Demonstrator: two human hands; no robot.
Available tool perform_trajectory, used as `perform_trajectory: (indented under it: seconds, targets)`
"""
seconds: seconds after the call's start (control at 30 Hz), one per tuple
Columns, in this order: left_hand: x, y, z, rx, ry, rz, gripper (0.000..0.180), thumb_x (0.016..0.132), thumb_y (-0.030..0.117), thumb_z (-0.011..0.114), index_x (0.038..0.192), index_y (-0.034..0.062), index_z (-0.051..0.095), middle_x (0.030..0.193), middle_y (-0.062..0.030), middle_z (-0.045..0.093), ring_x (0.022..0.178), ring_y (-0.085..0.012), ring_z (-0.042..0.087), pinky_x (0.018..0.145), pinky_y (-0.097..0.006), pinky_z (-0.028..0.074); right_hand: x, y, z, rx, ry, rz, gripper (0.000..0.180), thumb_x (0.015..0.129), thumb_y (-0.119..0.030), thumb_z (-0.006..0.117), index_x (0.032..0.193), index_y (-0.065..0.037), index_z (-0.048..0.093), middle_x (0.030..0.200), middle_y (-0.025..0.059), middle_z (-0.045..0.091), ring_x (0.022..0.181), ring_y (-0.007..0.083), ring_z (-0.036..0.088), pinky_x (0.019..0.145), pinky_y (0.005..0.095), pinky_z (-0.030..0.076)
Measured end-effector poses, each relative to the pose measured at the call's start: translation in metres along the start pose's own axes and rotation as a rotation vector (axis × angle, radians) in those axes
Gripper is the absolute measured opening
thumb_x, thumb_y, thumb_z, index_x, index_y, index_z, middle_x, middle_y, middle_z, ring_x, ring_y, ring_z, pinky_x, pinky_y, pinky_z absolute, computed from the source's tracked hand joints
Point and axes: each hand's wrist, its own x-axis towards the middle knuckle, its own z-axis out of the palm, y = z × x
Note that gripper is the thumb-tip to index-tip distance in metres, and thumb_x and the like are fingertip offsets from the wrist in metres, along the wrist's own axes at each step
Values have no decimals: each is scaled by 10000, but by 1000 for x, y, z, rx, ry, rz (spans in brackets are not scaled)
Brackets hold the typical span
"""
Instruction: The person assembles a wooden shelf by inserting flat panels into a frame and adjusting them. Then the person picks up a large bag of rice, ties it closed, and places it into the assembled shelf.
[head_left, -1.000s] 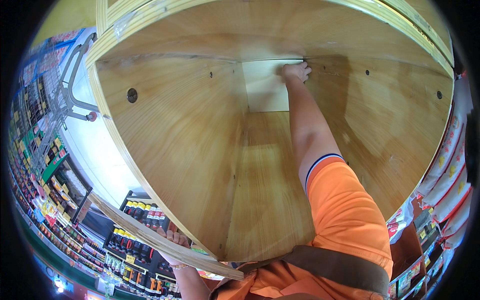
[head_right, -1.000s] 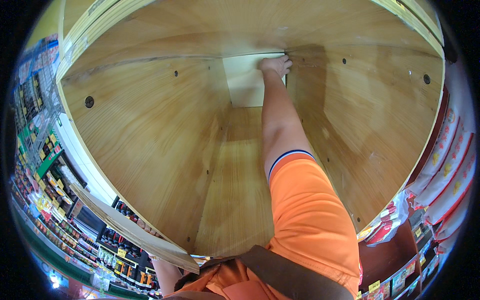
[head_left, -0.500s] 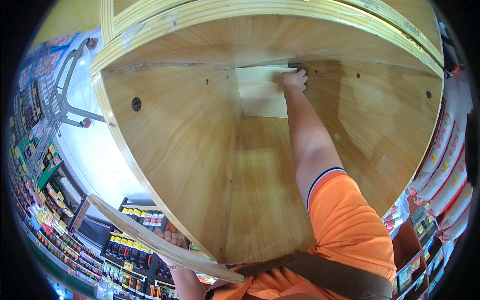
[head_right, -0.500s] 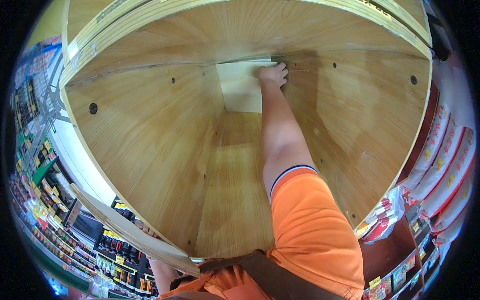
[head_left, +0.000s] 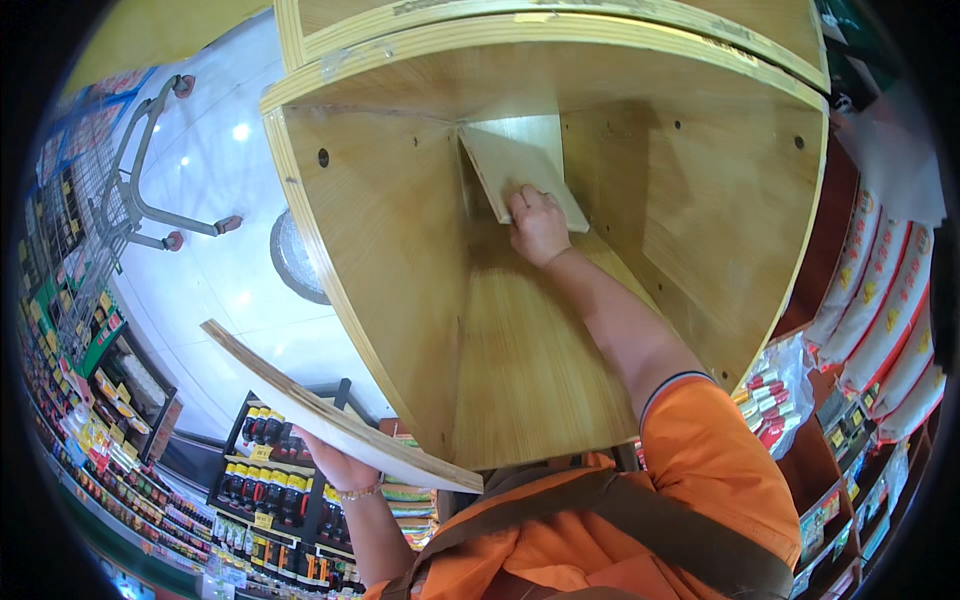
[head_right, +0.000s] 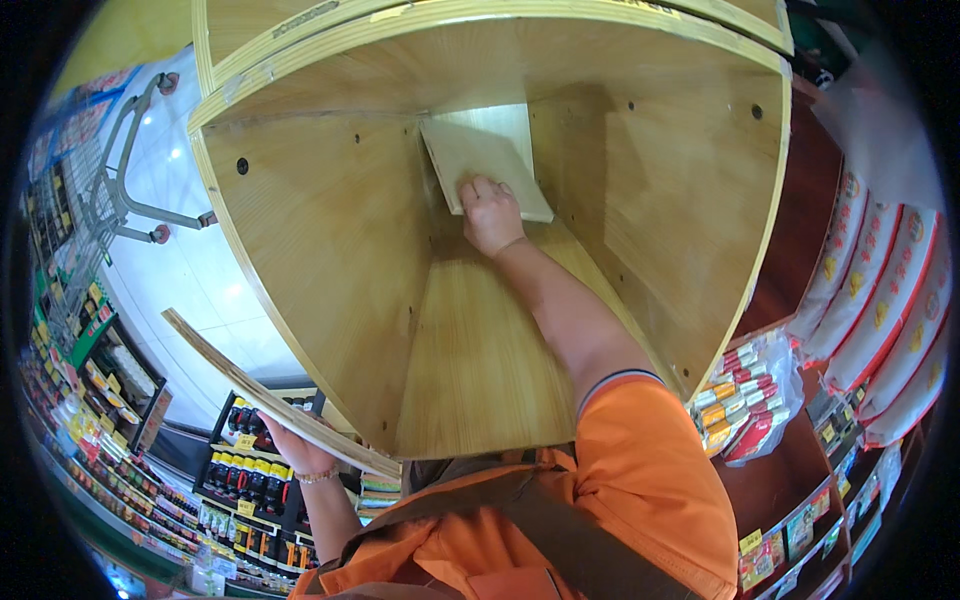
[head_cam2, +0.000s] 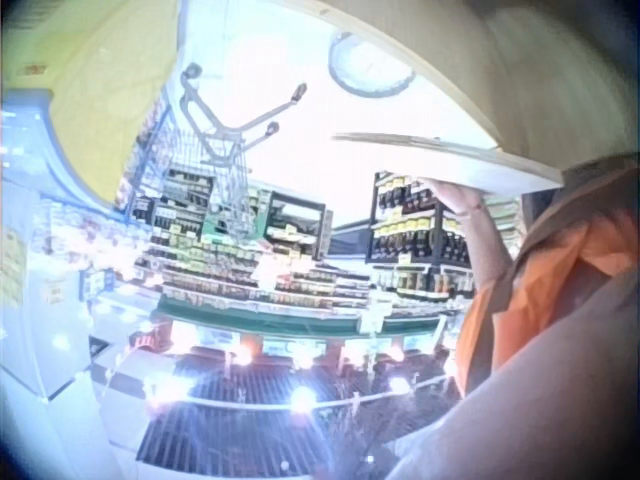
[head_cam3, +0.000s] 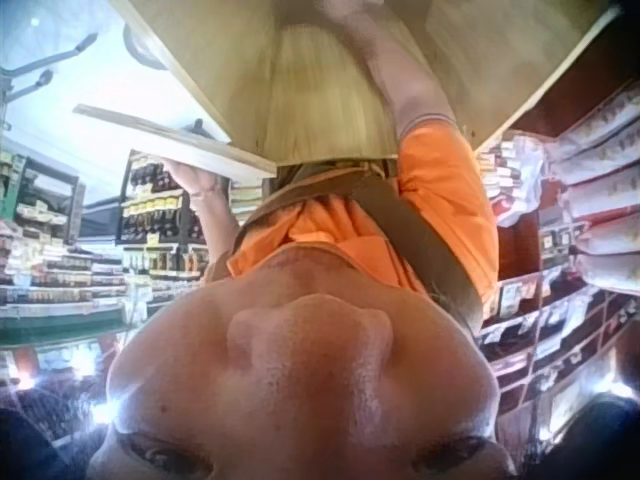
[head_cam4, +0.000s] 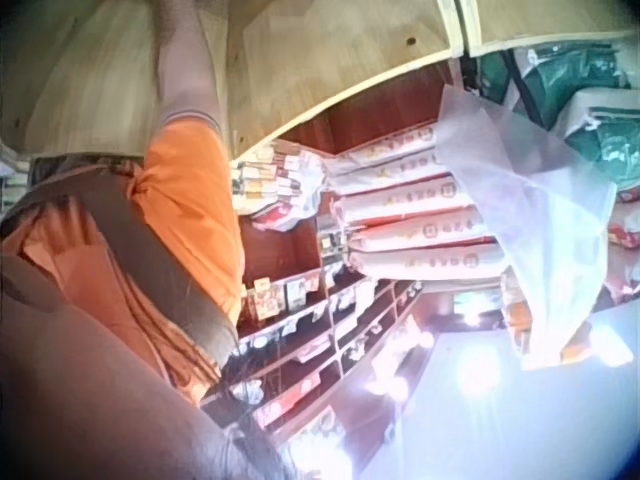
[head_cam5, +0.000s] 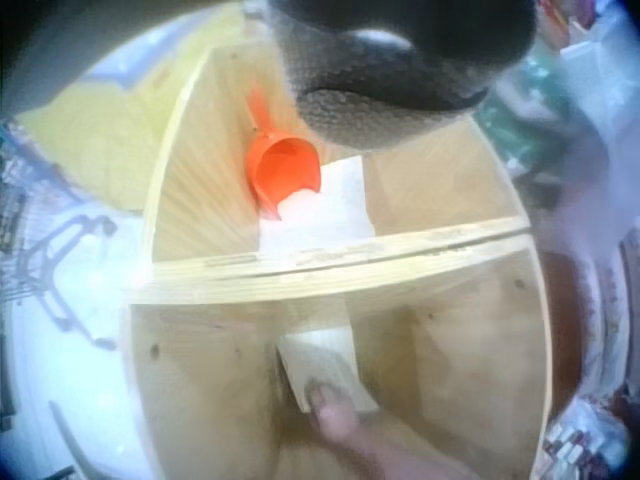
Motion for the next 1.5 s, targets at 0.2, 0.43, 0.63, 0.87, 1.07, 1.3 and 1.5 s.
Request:
perform_trajectory:
  seconds: [0.2,0.43,0.63,0.87,1.07,1.3,1.5]
  targets:
    - [-20,2,22,-45,4,-31,581,969,633,403,762,131,609,568,-28,586,415,-183,518,359,-263,391,-28,15,35,-110,-167,-158,215,736,-56,606,946,-54,558,960,127,558,880,320,626,778,425,526]
    - [-25,-1,30,74,-11,-20,517,974,619,399,982,165,647,771,-52,689,653,-246,672,556,-404,579,-23,17,58,-204,-208,-224,233,794,-81,574,1024,-49,563,1001,113,574,929,304,636,802,405,539]
    - [-23,-1,32,78,19,-66,655,943,678,401,809,86,647,660,-71,630,571,-216,594,468,-305,495,-9,9,61,-233,-344,-175,290,836,-122,572,1119,-61,574,1219,126,589,1010,304,642,867,412,518]
    - [-19,0,25,143,35,-62,655,939,677,420,753,80,617,618,-38,583,521,-156,540,437,-263,431,-2,6,61,-262,-485,-65,331,871,-157,545,1197,-103,553,1214,80,556,1163,276,535,931,464,466]
    - [23,12,-27,35,-482,-148,575,975,625,383,1288,170,544,1177,-34,650,1000,-257,651,799,-510,562,-4,8,66,-210,-402,11,391,864,-253,589,1221,-101,535,1241,110,538,1191,301,496,978,499,418]
    - [18,8,-27,51,-296,-80,455,1006,522,419,1123,130,615,928,-70,720,737,-213,711,662,-346,623,-29,60,72,-157,-101,779,548,855,-400,604,1225,-10,497,1260,209,511,1198,352,476,1014,448,404]
    - [21,12,-20,-69,-535,-219,478,992,559,432,1034,119,615,855,-58,698,609,-191,661,474,-308,553,-18,146,98,155,-383,1176,478,927,-380,513,1177,23,582,1264,283,583,1179,378,582,981,455,472]
